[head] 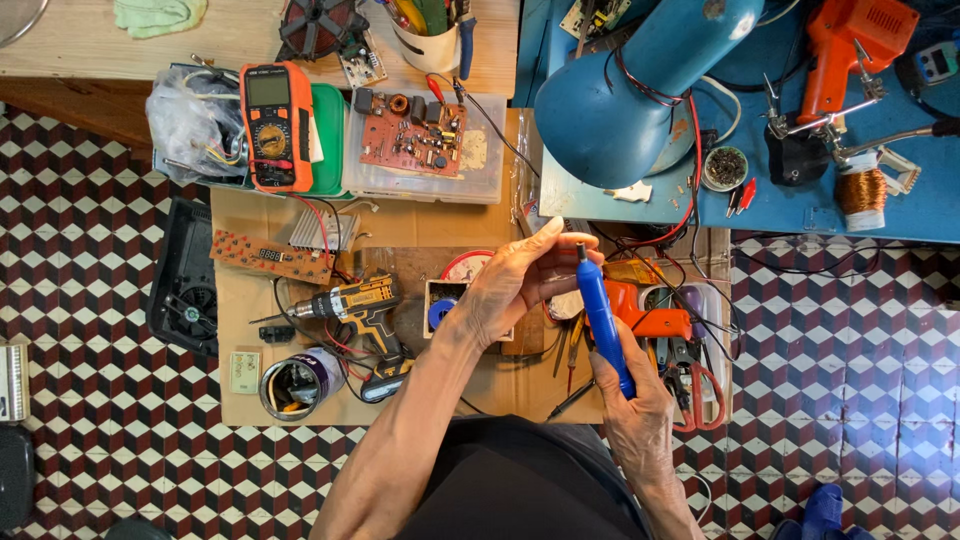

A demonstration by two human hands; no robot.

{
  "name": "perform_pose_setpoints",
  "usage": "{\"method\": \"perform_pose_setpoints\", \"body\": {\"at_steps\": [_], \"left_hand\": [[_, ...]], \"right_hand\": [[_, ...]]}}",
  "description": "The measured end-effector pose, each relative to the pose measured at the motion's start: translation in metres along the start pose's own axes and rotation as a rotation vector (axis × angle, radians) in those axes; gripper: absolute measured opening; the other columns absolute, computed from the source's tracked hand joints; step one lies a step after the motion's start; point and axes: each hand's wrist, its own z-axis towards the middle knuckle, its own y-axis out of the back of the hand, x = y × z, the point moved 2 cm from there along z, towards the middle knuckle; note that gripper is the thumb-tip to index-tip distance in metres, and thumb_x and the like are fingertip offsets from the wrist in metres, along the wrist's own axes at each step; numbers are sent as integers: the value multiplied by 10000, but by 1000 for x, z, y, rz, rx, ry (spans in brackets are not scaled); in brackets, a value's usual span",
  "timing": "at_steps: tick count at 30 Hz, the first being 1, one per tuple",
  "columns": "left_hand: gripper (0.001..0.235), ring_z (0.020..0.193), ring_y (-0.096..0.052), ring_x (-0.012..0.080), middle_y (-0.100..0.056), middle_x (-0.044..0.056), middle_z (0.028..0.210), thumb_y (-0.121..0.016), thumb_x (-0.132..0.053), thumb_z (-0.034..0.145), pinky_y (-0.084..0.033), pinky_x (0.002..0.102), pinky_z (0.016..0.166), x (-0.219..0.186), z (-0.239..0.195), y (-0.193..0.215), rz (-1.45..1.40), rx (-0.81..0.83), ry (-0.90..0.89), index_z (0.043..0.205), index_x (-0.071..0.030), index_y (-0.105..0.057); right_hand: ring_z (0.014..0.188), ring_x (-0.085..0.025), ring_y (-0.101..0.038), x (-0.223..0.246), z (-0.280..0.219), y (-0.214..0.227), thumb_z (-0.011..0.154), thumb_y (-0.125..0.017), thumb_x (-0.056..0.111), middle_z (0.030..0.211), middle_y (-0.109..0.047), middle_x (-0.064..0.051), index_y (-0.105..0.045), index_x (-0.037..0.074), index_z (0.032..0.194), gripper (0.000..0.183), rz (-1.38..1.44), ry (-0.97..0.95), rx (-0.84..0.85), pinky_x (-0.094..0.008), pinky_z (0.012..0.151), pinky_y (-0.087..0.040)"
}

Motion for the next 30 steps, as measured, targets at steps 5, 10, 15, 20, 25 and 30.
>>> {"method": "perform_pose_setpoints", "body": {"at_steps": [5, 10, 15, 20, 25, 30], "left_hand": [[389, 1107, -684, 176, -719, 104, 1177, -564, -287, 1086, -545, 329, 1030, 10, -10, -11, -34, -18, 69, 1265, 44, -665], [364, 1101, -686, 168, -726, 109, 1186, -605, -283, 1063, -549, 329, 1027, 16, -12, -18, 26, -17, 41, 1229, 30, -691], [328, 1061, -697, 199, -724, 149, 1147, -623, -309, 1030, -562, 380, 975, 23, -9, -5, -9, -167, 25, 1174, -19, -674], [401, 1096, -719, 284, -723, 220, 1174, -565, -304, 1042, -559, 420, 1052, 29, -9, 13, -259, -155, 84, 1176, 60, -666], [427, 1140, -701, 313, -703, 234, 1221, -539, -280, 1037, -544, 436, 1070, 33, -10, 23, -306, -131, 109, 1247, 76, -648], [425, 1155, -695, 305, -696, 238, 1244, -538, -269, 1041, -546, 443, 1075, 36, -10, 28, -306, -113, 122, 1276, 70, -640]], "right_hand": [[941, -106, -641, -23, 2, 0, 983, -651, 317, 1071, -652, -27, -552, 101, 1462, 535, 58, 5, 16, -281, 835, -524], [880, -114, -616, -20, 3, 0, 979, -667, 279, 987, -629, -28, -575, 117, 1465, 521, 53, -9, -14, -280, 797, -516], [613, -118, -604, 6, -3, 6, 933, -693, 234, 941, -691, -40, -617, 128, 1405, 489, -32, -28, 8, -276, 539, -509], [591, -94, -650, 26, -7, 8, 945, -692, 210, 855, -725, -64, -655, 109, 1350, 419, -246, 105, 11, -256, 518, -540], [589, -105, -642, 27, -8, 7, 947, -682, 205, 844, -703, -66, -639, 85, 1367, 439, -285, 165, 41, -266, 503, -529], [552, -88, -619, 17, -8, 6, 944, -665, 220, 833, -700, -43, -628, 95, 1366, 441, -246, 141, 74, -231, 454, -528]]}}
